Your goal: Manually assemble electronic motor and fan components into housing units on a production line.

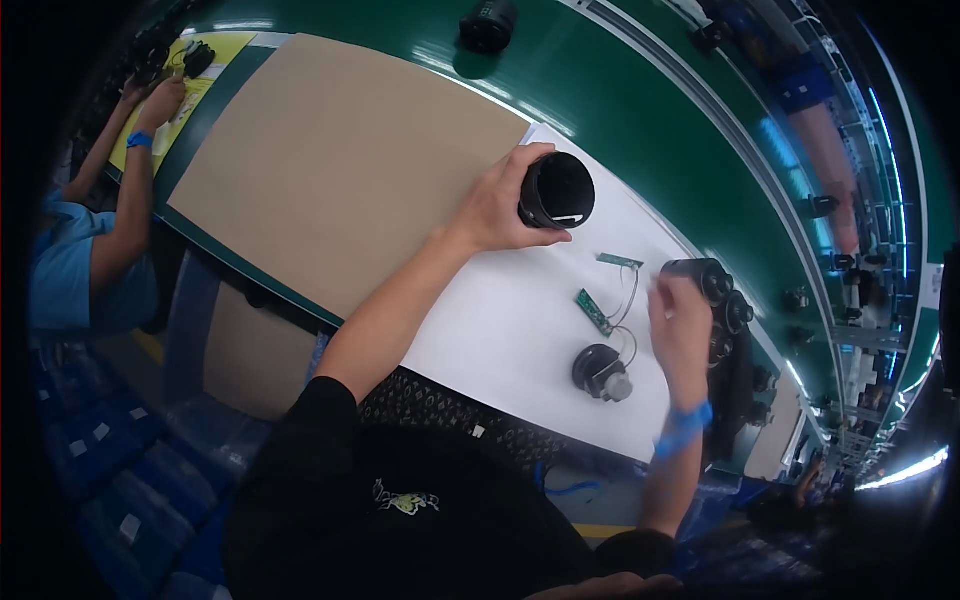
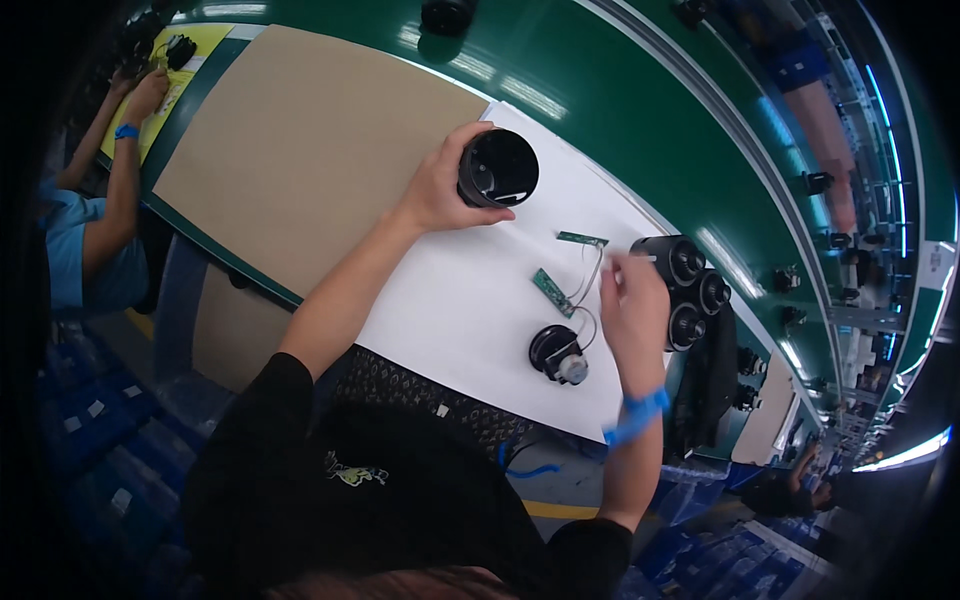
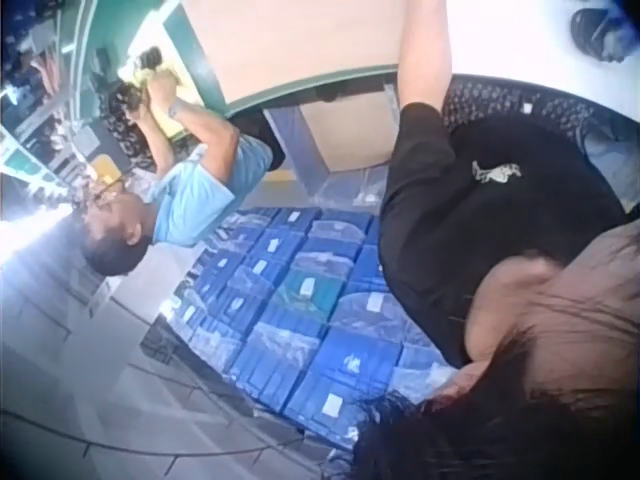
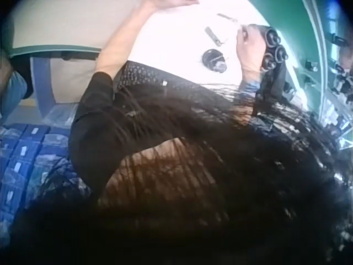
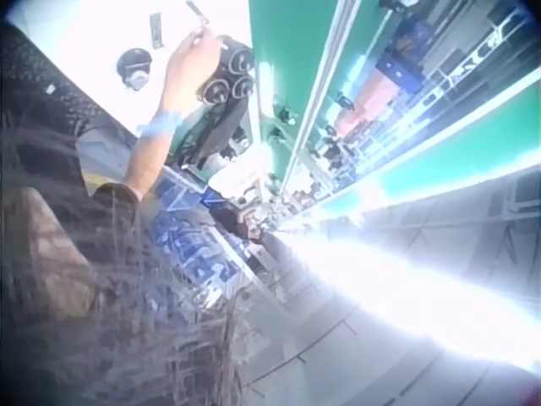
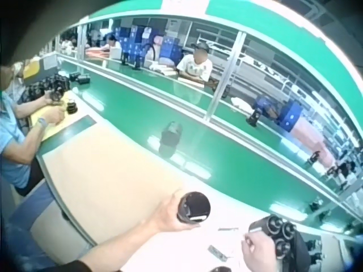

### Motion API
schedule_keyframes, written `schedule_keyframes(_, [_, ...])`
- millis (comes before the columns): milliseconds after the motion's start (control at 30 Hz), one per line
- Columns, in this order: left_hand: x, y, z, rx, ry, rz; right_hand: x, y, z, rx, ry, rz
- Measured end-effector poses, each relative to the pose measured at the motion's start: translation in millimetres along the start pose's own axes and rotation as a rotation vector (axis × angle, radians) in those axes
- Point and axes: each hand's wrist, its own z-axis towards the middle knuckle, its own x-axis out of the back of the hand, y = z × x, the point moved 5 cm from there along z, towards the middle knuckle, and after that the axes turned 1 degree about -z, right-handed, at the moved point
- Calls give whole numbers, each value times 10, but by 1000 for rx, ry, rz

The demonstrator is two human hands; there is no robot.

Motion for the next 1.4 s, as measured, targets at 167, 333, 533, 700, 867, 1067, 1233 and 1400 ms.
schedule_keyframes(167, [-138, 28, -2, -120, -85, -74, -646, 92, 709, 317, -286, -374])
schedule_keyframes(333, [31, -8, -101, -24, -103, -144, -370, -173, 516, 618, -170, -461])
schedule_keyframes(533, [-127, 108, -57, -93, -149, -72, 270, -24, -339, 757, 522, -115])
schedule_keyframes(700, [-276, 133, -172, 219, -380, -539, 308, -246, -359, 783, 374, 422])
schedule_keyframes(867, [-454, 36, -177, 173, -500, -427, -466, 106, 48, 55, 122, 1079])
schedule_keyframes(1067, [-468, 394, -142, -243, -281, 166, -571, 195, 61, 21, 8, 1412])
schedule_keyframes(1233, [-585, 596, -172, -317, -589, 136, -622, 424, 24, -18, 44, 1660])
schedule_keyframes(1400, [-748, 562, -225, -91, -688, 354, -225, 527, -168, 119, 245, 1352])
